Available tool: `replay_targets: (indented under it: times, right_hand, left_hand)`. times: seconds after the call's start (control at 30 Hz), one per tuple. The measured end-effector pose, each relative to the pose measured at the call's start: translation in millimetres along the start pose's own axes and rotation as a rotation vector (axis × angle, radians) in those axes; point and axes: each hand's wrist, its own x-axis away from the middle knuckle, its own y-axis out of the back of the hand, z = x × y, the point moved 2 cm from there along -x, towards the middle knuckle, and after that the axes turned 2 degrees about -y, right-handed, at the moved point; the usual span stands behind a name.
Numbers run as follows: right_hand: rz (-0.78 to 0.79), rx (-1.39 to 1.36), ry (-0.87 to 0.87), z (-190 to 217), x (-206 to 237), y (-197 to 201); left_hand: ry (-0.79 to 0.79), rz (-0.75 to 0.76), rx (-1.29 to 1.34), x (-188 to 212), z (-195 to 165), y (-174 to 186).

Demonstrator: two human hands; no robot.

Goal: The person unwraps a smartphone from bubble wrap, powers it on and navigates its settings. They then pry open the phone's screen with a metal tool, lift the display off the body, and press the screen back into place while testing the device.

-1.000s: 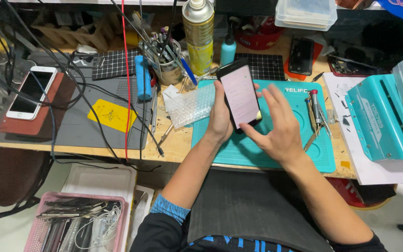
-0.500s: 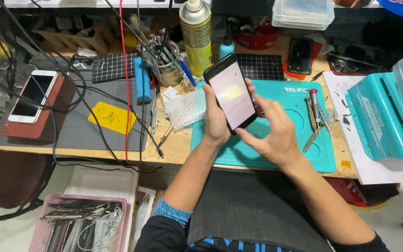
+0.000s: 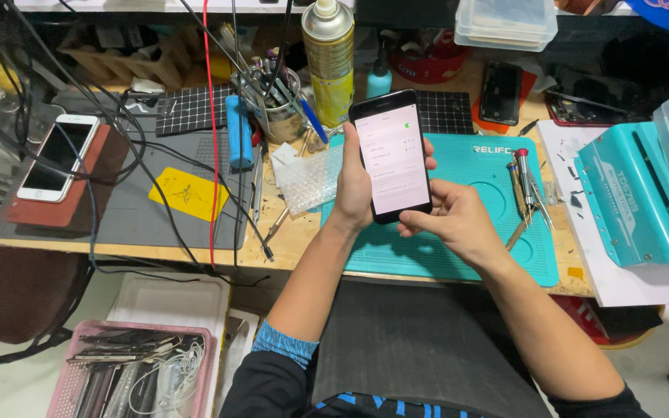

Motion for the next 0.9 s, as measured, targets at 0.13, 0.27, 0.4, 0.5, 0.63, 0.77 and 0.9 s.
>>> replay_targets:
  times: [0.13, 0.27, 0.4, 0.5, 0.63, 0.77, 0.9]
  right_hand:
    - [-0.026, 0.017, -0.011, -1, 1, -1]
    - [-0.038, 0.014, -0.012, 0, 1, -2]
    - [-0.03, 0.034, -0.006, 4, 3, -3]
    - [-0.151, 0.323, 0.197, 8, 8, -6]
    - [-0.26, 0.741, 0.461, 11, 5, -5]
    - [-0.193, 0.649, 0.411, 3, 2, 5]
    - [-0.138, 0.655, 0.386, -6, 5, 12]
  left_hand:
    - [-0.02, 0.011, -0.074, 1, 1, -3]
    - [0.0, -0.006, -0.058, 3, -1, -4]
    - [-0.023, -0.001, -0.069, 2, 0, -4]
    - [-0.09, -0.06, -0.099, 0, 5, 1]
    - [-0.146, -0.198, -0.28, 1, 25, 6]
    - [-0.116, -0.213, -0.429, 19, 45, 5]
    - [-0.105, -0.15, -0.275, 32, 49, 1]
